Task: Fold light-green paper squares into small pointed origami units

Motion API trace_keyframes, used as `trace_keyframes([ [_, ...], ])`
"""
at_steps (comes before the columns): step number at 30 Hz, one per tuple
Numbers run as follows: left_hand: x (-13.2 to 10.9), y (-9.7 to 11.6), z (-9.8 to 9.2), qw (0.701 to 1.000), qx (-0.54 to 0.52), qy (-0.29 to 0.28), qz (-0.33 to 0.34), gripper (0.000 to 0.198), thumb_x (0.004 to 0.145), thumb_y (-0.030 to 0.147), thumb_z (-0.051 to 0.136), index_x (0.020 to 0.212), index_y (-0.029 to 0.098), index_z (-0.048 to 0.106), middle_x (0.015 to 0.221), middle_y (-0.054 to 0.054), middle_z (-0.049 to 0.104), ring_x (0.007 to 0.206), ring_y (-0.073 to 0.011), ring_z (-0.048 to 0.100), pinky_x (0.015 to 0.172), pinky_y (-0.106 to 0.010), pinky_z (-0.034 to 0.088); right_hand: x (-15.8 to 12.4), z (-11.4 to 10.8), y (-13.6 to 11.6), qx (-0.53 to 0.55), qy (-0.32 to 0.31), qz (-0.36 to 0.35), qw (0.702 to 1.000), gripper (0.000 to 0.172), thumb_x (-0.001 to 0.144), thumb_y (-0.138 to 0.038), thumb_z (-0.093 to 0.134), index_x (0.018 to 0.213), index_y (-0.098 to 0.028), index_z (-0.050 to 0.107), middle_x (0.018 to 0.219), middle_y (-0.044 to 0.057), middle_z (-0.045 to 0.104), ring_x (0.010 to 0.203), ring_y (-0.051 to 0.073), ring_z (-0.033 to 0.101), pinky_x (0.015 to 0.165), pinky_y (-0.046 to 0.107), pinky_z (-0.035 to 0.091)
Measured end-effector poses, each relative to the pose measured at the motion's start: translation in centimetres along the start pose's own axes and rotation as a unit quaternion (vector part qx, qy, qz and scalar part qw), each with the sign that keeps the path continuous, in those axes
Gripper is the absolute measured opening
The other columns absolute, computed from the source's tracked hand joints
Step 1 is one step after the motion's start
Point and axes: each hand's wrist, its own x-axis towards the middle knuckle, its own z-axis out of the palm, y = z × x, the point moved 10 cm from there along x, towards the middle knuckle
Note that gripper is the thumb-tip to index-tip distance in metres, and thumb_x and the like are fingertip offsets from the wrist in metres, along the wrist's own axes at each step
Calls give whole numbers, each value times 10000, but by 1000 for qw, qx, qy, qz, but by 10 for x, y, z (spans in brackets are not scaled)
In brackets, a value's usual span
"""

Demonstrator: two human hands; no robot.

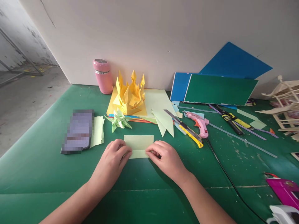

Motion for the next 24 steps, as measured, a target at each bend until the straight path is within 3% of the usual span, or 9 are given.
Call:
trace_keyframes([
  [7, 0, -6, 6, 1000, -7, -26, -16, 236, 909, 284, 419, 789, 203, 605, 787, -26, 611, 692, -175, 590, 658, -306, 494, -1, -1, -5, -8, 15, -28, 999, 221, 860, -95, 505, 673, -208, 541, 684, 13, 570, 682, 168, 521, 593, 265, 412],
  [13, 0, -6, 6, 999, 24, -37, -15, 272, 921, 280, 389, 791, 213, 619, 769, -21, 598, 666, -169, 586, 635, -291, 482, -3, -5, -12, -44, 35, -52, 997, 214, 898, -125, 485, 767, -199, 637, 776, 49, 537, 752, 183, 500, 650, 283, 444],
  [18, 0, -6, 8, 999, 18, -41, -14, 274, 920, 266, 392, 789, 211, 626, 775, -26, 597, 674, -171, 584, 639, -291, 486, -8, 7, -31, -85, -10, -138, 987, 352, 937, -77, 379, 965, -208, 705, 802, 59, 577, 745, 180, 486, 667, 297, 427],
  [24, 0, -6, 5, 1000, 2, -26, -7, 280, 921, 269, 404, 771, 203, 631, 767, -26, 597, 670, -164, 580, 637, -284, 486, -8, 13, -29, -95, -36, -133, 986, 361, 972, -154, 362, 1050, -232, 705, 762, 53, 560, 722, 172, 477, 632, 282, 406],
])
